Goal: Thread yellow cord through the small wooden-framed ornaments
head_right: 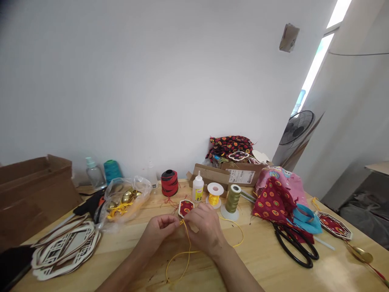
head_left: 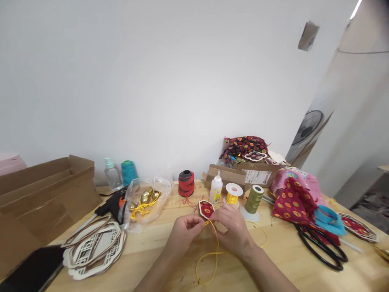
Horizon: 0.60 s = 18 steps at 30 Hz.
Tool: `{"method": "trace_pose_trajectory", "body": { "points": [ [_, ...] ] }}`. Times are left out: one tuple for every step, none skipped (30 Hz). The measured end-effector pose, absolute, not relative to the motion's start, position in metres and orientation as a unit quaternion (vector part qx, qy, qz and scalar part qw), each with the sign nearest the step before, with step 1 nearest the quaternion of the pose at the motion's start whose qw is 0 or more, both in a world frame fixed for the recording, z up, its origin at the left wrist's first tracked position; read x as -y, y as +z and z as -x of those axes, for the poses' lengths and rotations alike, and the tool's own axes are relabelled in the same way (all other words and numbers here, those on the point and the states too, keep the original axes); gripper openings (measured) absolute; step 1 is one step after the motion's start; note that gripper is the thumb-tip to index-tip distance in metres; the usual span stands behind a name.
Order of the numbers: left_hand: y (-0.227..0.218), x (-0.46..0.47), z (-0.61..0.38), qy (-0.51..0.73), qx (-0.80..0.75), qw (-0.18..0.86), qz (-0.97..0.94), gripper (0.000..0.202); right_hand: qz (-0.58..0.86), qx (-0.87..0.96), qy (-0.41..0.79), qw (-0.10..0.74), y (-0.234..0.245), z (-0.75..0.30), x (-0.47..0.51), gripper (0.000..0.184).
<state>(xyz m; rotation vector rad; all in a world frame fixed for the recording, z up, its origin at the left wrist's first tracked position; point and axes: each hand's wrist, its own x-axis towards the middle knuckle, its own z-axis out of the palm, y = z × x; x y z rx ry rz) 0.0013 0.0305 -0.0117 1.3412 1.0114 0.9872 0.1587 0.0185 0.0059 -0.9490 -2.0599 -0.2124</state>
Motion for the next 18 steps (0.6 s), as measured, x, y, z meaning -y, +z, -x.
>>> {"method": "trace_pose_trajectory", "body": {
  "points": [
    [-0.0111,-0.0301,-0.0016,0.417,-0.429,0.565,-0.569,0.016,0.372,0.826,-0.094,0.412,0.006,-0.1583,-0.0184,0.011],
    [-0.0107,-0.0296,-0.002,0.413,-0.427,0.568,-0.569,0.016,0.364,0.832,-0.105,0.406,0.0059,-0.158,-0.0183,0.012],
    [-0.0104,-0.0292,-0.0025,0.41,-0.425,0.571,-0.571,0.016,0.358,0.837,-0.112,0.399,0.0056,-0.1577,-0.0182,0.012],
    [-0.0104,-0.0288,-0.0029,0.409,-0.424,0.571,-0.573,0.016,0.354,0.84,-0.114,0.395,0.0052,-0.1575,-0.0181,0.013],
    [-0.0105,-0.0285,-0.0032,0.408,-0.425,0.569,-0.574,0.016,0.358,0.839,-0.108,0.396,0.0048,-0.1575,-0.018,0.013],
    [-0.0108,-0.0284,-0.0034,0.41,-0.427,0.567,-0.573,0.017,0.368,0.834,-0.094,0.401,0.0044,-0.1575,-0.0178,0.012],
    [-0.0111,-0.0284,-0.0035,0.414,-0.429,0.565,-0.571,0.016,0.382,0.824,-0.075,0.411,0.0042,-0.1576,-0.0177,0.011],
    [-0.0115,-0.0286,-0.0033,0.418,-0.429,0.564,-0.568,0.016,0.397,0.813,-0.054,0.422,0.0041,-0.1578,-0.0176,0.01],
    [-0.0118,-0.0289,-0.003,0.421,-0.429,0.565,-0.565,0.016,0.411,0.802,-0.034,0.431,0.0042,-0.1581,-0.0174,0.009],
    [-0.012,-0.0293,-0.0027,0.424,-0.427,0.567,-0.562,0.016,0.42,0.796,-0.017,0.436,0.0045,-0.1585,-0.0173,0.008],
    [-0.0122,-0.0297,-0.0023,0.426,-0.426,0.569,-0.56,0.016,0.422,0.795,-0.004,0.436,0.0049,-0.1589,-0.0172,0.007],
    [-0.0121,-0.0301,-0.0019,0.428,-0.426,0.569,-0.558,0.016,0.419,0.798,0.004,0.432,0.0053,-0.1594,-0.0171,0.006],
    [-0.0118,-0.0303,-0.0017,0.428,-0.426,0.569,-0.558,0.016,0.414,0.804,0.009,0.428,0.0056,-0.1599,-0.0171,0.006],
    [-0.0113,-0.0302,-0.0016,0.428,-0.425,0.568,-0.56,0.016,0.406,0.81,0.009,0.422,0.0058,-0.1604,-0.0171,0.007],
    [-0.0105,-0.0299,-0.0017,0.426,-0.421,0.569,-0.564,0.016,0.398,0.818,0.006,0.416,0.0057,-0.1608,-0.0172,0.009],
    [-0.0095,-0.0292,-0.002,0.424,-0.416,0.569,-0.569,0.016,0.391,0.823,0.003,0.411,0.0054,-0.161,-0.0174,0.01],
    [-0.0082,-0.0283,-0.0023,0.422,-0.412,0.568,-0.574,0.015,0.386,0.827,0.0,0.41,0.0048,-0.1612,-0.0175,0.011],
    [-0.0067,-0.0272,-0.0027,0.421,-0.408,0.566,-0.58,0.015,0.382,0.827,0.002,0.413,0.0042,-0.1611,-0.0177,0.012]
  ]
}}
